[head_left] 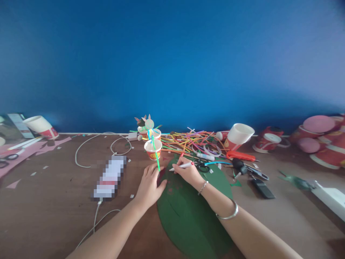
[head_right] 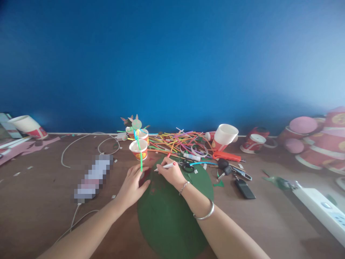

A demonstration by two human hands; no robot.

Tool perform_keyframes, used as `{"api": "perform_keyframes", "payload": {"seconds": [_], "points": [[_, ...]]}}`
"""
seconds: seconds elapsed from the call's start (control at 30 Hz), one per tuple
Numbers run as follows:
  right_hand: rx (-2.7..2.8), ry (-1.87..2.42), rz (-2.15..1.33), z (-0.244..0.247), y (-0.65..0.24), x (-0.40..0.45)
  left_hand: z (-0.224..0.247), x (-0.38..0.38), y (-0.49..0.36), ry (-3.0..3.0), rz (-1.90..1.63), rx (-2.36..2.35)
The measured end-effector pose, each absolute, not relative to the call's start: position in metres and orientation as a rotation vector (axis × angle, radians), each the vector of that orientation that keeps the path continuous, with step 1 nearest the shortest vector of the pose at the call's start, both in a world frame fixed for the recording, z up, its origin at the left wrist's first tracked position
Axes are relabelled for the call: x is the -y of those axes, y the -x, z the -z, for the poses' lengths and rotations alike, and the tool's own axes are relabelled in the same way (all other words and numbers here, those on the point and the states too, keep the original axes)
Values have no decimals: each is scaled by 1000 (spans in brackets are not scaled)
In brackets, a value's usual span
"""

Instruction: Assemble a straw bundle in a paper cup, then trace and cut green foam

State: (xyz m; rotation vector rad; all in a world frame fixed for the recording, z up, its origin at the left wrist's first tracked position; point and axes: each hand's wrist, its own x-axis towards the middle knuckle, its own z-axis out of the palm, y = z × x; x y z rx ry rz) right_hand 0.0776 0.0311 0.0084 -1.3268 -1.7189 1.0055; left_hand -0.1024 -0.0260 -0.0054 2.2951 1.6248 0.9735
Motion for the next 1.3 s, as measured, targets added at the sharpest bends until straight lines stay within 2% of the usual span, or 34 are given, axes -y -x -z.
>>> {"api": "perform_keyframes", "payload": {"seconds": [1.3], "points": [[1705,1337,-1001,-8,-77,-31,6,26,103,-2280,-959,-1638]]}}
